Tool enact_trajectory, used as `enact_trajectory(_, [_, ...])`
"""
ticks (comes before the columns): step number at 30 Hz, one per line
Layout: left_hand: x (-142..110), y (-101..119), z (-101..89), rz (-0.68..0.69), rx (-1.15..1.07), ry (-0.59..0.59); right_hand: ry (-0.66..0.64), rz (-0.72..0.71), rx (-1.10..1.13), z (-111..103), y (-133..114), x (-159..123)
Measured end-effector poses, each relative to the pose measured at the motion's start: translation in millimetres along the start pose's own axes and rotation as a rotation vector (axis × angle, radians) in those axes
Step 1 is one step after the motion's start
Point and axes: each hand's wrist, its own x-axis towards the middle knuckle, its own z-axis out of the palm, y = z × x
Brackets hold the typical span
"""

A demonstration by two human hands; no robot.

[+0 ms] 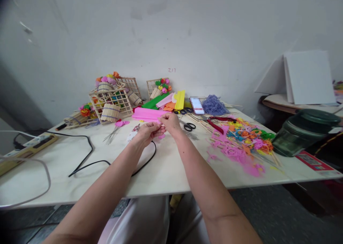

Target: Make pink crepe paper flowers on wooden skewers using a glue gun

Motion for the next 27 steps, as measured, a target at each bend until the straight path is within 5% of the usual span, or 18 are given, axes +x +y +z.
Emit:
enact_trajectory(9, [-1.8,0.2,1.2,0.01,0.049,0.02,0.016,-0.003,0.026,0.0,3.9,1.7])
enact_trajectory(17, [-4.7,16.9,-5.0,0.07,0.017,0.07,-0.097,0.038,0.092,-3.2,0.0,-5.3])
enact_trajectory(27, [-11.8,63.5,-39.3,0.284,-0.102,0.27,-0.43,-0.29,-0.772,44.5,0.5,-22.6])
